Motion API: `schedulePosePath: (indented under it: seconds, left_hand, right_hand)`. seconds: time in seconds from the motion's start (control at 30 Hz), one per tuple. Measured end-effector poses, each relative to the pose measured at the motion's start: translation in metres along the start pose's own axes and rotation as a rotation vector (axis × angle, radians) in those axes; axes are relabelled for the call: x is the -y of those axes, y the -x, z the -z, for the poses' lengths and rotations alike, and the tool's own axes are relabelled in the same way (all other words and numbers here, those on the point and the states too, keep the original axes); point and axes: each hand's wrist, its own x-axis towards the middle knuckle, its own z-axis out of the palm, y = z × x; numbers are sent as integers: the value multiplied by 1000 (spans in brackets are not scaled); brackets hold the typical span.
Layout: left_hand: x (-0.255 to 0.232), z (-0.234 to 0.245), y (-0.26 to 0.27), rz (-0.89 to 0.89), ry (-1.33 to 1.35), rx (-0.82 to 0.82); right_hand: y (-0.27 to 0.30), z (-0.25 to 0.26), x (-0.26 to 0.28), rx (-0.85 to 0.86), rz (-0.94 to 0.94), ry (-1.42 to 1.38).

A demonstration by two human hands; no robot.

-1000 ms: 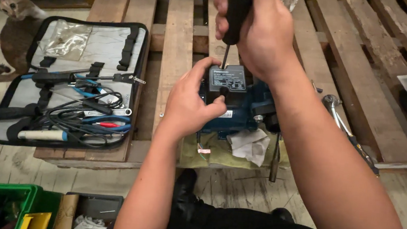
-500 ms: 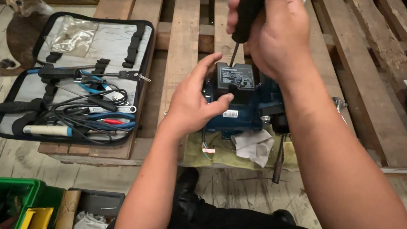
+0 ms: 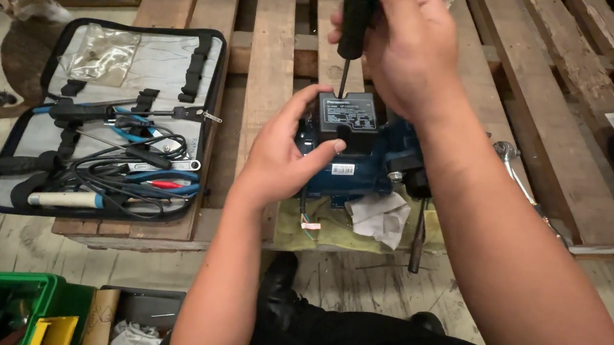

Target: Connecting electrical wires to a water pump by removing the terminal cover with a screwdriver and manipulating the internal wiring.

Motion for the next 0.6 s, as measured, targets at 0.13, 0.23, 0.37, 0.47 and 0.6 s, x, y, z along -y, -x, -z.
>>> schedulePosePath:
  seconds: [0.13,0.23,0.37,0.47,0.6]
  left_hand:
    - [5,-1,-1,-36,23,3]
    - [5,-1,0,0,32,10]
    - [4,1,0,-15,28,8]
    - [2,2,0,11,35,11]
    - [4,3,2,-12,-11,10]
  right_hand:
    - [0,-21,13,28,-2,55]
    - [4,-25,18,107,-30,109]
    - [5,-28,18,61,85,368]
    - [4,-21,12,-9,73,335]
    - [1,-17,7,20,105,220]
